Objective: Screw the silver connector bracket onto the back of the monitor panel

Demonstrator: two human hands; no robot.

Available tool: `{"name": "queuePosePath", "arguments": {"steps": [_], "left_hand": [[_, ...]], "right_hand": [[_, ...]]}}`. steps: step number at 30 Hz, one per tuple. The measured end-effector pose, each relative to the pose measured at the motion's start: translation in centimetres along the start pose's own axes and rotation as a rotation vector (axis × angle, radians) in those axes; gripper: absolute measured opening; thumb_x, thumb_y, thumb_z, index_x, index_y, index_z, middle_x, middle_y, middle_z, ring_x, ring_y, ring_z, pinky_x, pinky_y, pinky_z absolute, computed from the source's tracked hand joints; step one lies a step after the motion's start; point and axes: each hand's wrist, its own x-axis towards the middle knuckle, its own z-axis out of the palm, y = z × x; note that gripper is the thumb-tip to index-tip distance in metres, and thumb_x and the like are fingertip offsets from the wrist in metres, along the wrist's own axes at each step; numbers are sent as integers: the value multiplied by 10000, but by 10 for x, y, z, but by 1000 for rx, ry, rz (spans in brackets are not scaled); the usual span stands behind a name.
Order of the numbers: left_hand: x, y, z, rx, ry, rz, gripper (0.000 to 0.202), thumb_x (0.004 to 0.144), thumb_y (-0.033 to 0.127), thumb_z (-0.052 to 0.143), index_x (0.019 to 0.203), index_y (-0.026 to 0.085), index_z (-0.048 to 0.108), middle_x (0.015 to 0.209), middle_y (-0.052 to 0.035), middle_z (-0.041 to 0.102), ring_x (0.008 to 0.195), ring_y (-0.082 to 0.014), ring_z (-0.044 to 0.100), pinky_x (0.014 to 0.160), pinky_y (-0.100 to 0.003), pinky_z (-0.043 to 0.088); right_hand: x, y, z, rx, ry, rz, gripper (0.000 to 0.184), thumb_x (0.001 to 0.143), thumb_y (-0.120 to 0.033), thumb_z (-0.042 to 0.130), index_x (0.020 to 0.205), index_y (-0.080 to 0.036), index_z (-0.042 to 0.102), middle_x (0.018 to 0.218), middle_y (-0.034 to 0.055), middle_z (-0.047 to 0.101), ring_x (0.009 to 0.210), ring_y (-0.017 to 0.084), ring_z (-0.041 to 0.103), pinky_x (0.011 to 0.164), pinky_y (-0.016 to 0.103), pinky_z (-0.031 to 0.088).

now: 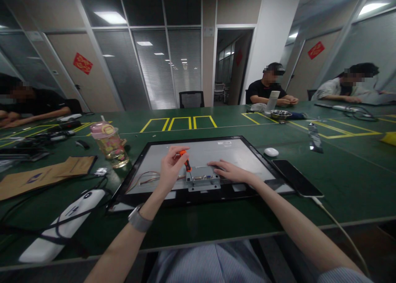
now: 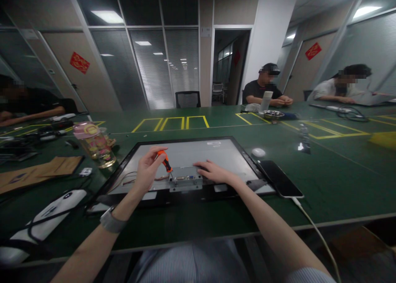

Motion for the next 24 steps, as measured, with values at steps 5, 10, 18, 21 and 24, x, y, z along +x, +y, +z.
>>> {"name": "queuePosePath", "arguments": {"steps": [5,10,18,21,24], "left_hand": [[0,3,2,-208,-63,-84,277,845,321,514,1044,182,647,1059,-92,626,919,-197,624,823,-354,501],[1,-1,-1,-44,-16,-51,235,787,294,607,986,182,661,898,-50,642,776,-139,617,732,-275,498],[1,2,1,-155,-64,-51,270,858,299,484,1028,173,651,1053,-83,590,908,-175,599,795,-313,501],[0,3,2,-181,-74,-101,310,846,312,509,1104,172,608,1045,-94,619,871,-185,623,794,-352,511],[-1,2,2,-48,-34,-79,277,797,295,594,1048,185,629,928,-50,631,791,-140,614,757,-286,502]], "right_hand": [[0,1,1,-13,2,13,537,910,-509,307,1343,-206,406,1381,44,440,1300,238,335,1123,417,144],[1,3,1,-9,-8,23,522,910,-497,319,1346,-223,403,1386,34,433,1300,257,325,1113,442,165],[1,2,1,-14,12,4,518,911,-501,319,1332,-218,422,1363,39,461,1272,250,370,1103,426,196],[1,2,1,-9,15,-28,512,914,-488,318,1332,-211,420,1361,44,464,1263,231,390,1118,416,158],[1,2,1,-6,12,-32,508,916,-476,321,1333,-203,417,1366,52,460,1271,226,383,1121,416,151]]}}
